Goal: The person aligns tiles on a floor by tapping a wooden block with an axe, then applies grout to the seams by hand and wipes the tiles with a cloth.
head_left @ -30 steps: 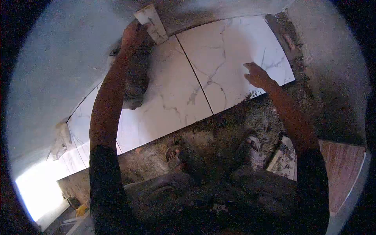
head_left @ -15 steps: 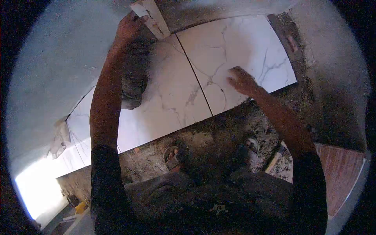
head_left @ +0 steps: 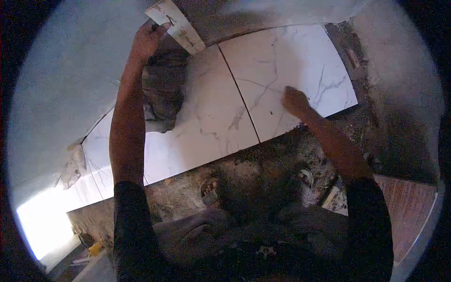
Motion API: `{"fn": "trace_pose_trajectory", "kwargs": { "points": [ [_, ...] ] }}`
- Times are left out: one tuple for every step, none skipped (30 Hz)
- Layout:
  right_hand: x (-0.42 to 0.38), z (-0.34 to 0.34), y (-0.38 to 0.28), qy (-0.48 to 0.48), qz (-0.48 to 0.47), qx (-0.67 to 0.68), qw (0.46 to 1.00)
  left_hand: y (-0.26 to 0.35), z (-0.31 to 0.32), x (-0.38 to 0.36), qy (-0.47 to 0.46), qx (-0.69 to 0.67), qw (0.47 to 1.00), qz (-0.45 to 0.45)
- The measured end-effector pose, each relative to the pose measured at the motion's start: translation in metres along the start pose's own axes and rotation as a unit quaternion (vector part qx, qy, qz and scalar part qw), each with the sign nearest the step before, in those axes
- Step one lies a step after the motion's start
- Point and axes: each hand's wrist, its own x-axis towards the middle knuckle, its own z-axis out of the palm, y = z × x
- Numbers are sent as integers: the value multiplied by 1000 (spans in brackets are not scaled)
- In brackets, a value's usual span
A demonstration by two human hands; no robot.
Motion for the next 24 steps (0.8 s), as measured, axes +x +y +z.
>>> {"fn": "trace_pose_trajectory", "kwargs": {
  "points": [
    [2,5,29,-49,52,-2,997,-15,3,0,3,-3,998,64],
    [-20,20,60,181,-120,-91,972,-19,5,2,6,-5,995,96],
    [-24,-15,49,10,52,-31,998,-24,7,3,9,-6,992,127],
    [-26,-11,65,-31,53,-54,997,-20,11,4,12,8,995,97],
    [-28,-5,82,-71,51,-77,993,-19,14,5,15,23,997,66],
    [-43,-17,78,-59,42,-60,996,-27,21,9,17,23,998,64],
    [-47,-17,77,-55,68,-14,996,-35,33,13,35,-25,998,54],
    [-51,-16,79,-50,95,34,994,-36,41,13,53,-73,995,45],
    [-54,-15,80,-41,121,81,989,-39,46,12,55,-73,995,43],
    [-59,-12,79,-41,36,60,997,-40,52,13,63,37,992,101],
    [-66,8,90,-22,-71,-6,997,-39,56,13,64,92,985,130],
    [-70,14,85,12,-174,-76,982,-37,60,13,68,146,974,158],
    [-73,17,84,12,-173,-77,982,-36,65,14,46,158,980,113],
    [-70,-5,52,-108,-95,-34,989,-33,67,14,34,163,982,90],
    [-76,-9,41,-169,-57,-9,984,-29,70,15,21,168,983,67],
    [-81,-12,29,-226,-15,11,974,-23,68,17,9,93,995,45],
    [-91,-9,22,-168,-61,60,982,-19,69,16,2,55,998,34],
    [-94,-8,19,-139,-82,85,983,-16,71,16,-4,17,1000,23],
    [-96,-7,16,-109,-104,109,983,-12,73,15,1,4,1000,28],
    [-93,-16,3,-142,-73,125,979,-10,77,13,7,-9,999,32],
    [-92,-21,-4,-175,-41,142,973,-8,81,11,12,-23,999,37],
    [-92,-15,-4,-174,-40,143,974,-5,83,9,17,-35,998,42],
    [-93,-9,-7,-118,-74,149,979,-3,84,7,22,-48,998,46],
    [-93,-4,-7,-62,-107,153,980,-1,83,7,20,-48,998,46]
  ]
}}
